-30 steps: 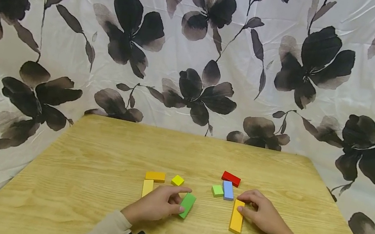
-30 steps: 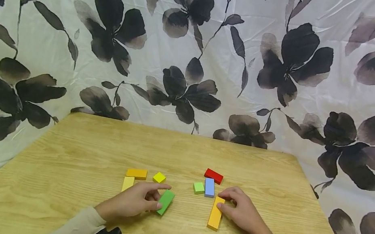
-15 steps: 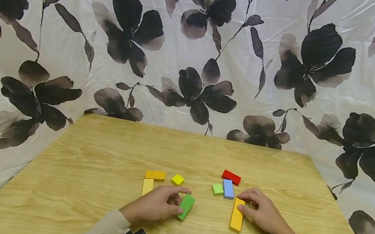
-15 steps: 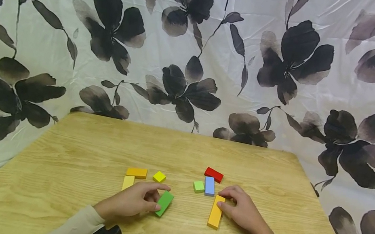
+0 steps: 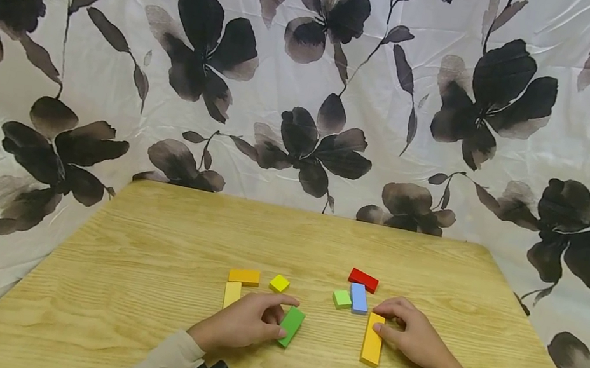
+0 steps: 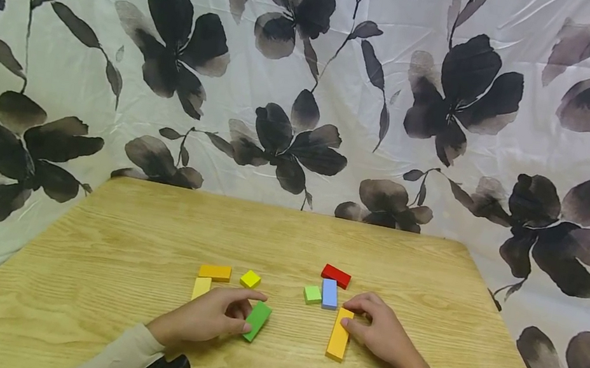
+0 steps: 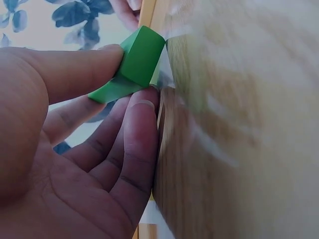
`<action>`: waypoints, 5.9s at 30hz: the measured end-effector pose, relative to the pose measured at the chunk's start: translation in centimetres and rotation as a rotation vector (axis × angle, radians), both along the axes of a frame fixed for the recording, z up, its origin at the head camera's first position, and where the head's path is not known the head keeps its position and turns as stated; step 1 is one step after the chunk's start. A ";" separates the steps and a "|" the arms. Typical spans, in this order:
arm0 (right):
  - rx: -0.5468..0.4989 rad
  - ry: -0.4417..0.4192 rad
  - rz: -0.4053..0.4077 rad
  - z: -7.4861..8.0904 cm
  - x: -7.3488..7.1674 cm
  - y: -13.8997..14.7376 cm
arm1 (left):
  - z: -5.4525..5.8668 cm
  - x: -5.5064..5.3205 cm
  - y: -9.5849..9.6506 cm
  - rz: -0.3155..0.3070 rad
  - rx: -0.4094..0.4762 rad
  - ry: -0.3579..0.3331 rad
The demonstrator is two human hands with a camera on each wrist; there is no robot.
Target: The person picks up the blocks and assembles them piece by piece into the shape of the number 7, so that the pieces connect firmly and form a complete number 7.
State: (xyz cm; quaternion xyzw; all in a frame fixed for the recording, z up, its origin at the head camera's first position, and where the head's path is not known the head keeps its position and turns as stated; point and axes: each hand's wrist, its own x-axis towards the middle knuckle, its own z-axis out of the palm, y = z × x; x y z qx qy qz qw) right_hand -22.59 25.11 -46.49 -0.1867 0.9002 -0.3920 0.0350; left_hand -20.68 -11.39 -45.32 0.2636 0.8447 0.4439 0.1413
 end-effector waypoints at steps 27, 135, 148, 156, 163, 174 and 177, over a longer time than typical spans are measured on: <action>-0.002 0.016 0.003 0.0 0.0 0.0 | -0.2 -0.1 0.0 -0.012 -0.018 0.014; 0.004 -0.028 0.056 -0.2 0.5 0.6 | 1.0 -0.8 -4.0 0.259 0.042 0.238; 0.008 0.002 0.049 -0.1 0.7 0.5 | 0.8 -2.3 -7.7 0.433 -0.009 0.290; 0.000 0.021 0.065 -0.4 0.7 0.7 | 0.2 -2.7 -8.4 0.428 -0.057 0.319; -0.009 0.033 0.064 -0.2 0.8 0.6 | 0.2 -2.7 -8.8 0.423 -0.075 0.267; -0.001 -0.001 0.056 -0.2 0.3 0.5 | -0.2 -2.7 -9.4 0.401 -0.089 0.222; 0.015 -0.013 0.050 -0.1 0.2 0.7 | -0.5 -2.9 -9.5 0.402 -0.079 0.212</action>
